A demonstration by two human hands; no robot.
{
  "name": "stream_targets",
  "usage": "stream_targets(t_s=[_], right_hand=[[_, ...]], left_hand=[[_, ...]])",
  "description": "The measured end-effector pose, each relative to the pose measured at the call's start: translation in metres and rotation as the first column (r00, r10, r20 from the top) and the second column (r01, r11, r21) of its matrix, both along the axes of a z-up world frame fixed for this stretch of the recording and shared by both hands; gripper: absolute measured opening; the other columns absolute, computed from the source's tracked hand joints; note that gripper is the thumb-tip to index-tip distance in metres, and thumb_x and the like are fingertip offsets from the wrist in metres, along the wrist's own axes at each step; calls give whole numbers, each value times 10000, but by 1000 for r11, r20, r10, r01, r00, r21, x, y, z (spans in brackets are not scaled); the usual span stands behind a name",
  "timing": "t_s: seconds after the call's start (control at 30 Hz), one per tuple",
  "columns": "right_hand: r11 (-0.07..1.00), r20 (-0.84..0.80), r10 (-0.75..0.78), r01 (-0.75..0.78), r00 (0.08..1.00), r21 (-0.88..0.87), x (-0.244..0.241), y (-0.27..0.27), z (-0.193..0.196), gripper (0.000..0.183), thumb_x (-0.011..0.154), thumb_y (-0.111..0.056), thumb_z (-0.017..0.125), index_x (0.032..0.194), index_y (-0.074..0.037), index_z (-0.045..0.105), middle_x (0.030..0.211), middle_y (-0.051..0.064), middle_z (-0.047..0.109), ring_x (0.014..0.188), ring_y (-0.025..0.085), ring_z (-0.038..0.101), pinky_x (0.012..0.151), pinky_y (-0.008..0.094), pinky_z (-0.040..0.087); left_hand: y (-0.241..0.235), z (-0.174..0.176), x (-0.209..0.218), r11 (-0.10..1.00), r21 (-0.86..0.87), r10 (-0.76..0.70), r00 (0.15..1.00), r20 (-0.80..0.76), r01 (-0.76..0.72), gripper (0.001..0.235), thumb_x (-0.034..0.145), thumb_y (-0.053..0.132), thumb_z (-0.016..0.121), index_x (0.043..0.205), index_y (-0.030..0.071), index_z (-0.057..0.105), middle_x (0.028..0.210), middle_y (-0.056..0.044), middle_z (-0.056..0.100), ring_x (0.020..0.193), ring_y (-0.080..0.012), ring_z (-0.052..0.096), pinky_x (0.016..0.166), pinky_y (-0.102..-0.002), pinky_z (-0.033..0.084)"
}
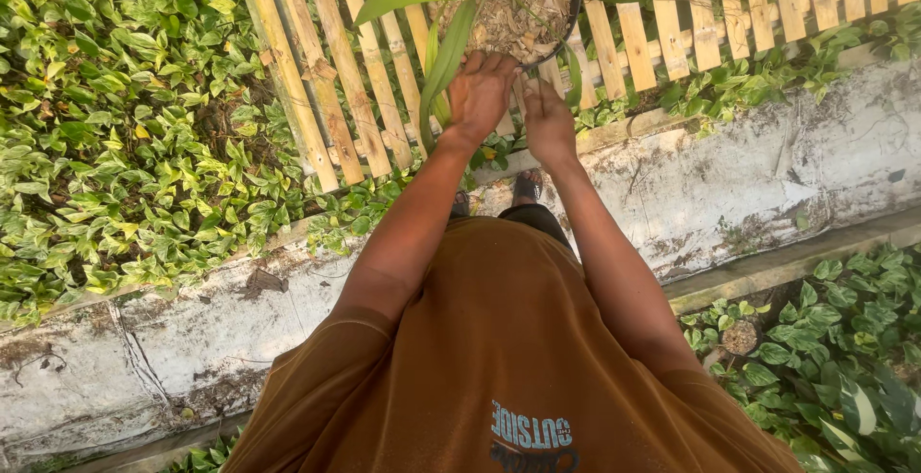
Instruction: The person tends to potted plants on a wooden slatted table by removing debris and adjusting the plants. They use a small brush to sweep the surface and handle the plants with their hands, occasionally using a small wooden stick to adjust the soil or plant position.
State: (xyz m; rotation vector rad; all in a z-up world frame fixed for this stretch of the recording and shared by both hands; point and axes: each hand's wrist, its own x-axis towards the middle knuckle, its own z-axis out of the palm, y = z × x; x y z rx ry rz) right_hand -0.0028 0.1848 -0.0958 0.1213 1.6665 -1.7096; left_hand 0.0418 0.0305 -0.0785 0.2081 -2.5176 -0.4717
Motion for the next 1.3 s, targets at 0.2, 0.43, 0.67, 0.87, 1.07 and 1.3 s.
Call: stream_targets(t_s=[0.2,0.43,0.67,0.87,1.07,1.3], right_hand=[[991,171,38,-15,984,-130,5,20,-4,378,1127,-355,534,1384,-85,593,831,67,651,602,115,522,574,303,438],[940,-482,218,-50,849,338,7,9,-21,365,1106,-339,565,1366,-86,600,889,51,679,622,100,544,583,288,473],[961,315,-9,96,949,-260,5,17,-14,355,1098,-354,581,1289,-57,617,784,9,584,543,75,484,459,223,404],[791,-612,405,75,680,607,26,6,0,305,1133,-318,527,1336,-92,555,763,33,602,570,83,423,530,289,383],[967,354,96,-4,930,-253,26,10,45,374,1085,-330,535,1370,-89,561,721,-12,517,524,63,427,430,204,360],[994,332,69,-35,941,-106,74,71,38,326,1063,-332,502,1299,-117,570,736,3,508,565,84,427,466,230,366]], left_hand=[[7,-11,1,998,57,-35,990,136,27,80,928,182,677,912,115,716,931,-54,719,937,-274,637,870,-462,478],[0,-16,-3,999,31,-41,992,120,37,92,941,195,667,899,131,718,914,-46,718,924,-268,634,916,-478,431],[-7,-10,0,995,46,-93,993,74,90,77,933,176,669,949,138,734,965,-40,733,961,-264,630,1015,-502,340],[-13,-7,6,990,45,-134,986,103,130,63,939,166,685,947,133,737,954,-30,732,972,-263,633,1045,-510,330],[-33,-11,1,985,86,-162,981,109,153,87,982,194,693,1032,142,742,1038,-17,730,1031,-252,621,996,-446,356],[-93,16,5,897,-165,-390,910,138,410,98,913,161,759,1002,165,799,927,22,713,983,-197,608,1152,-508,284]])
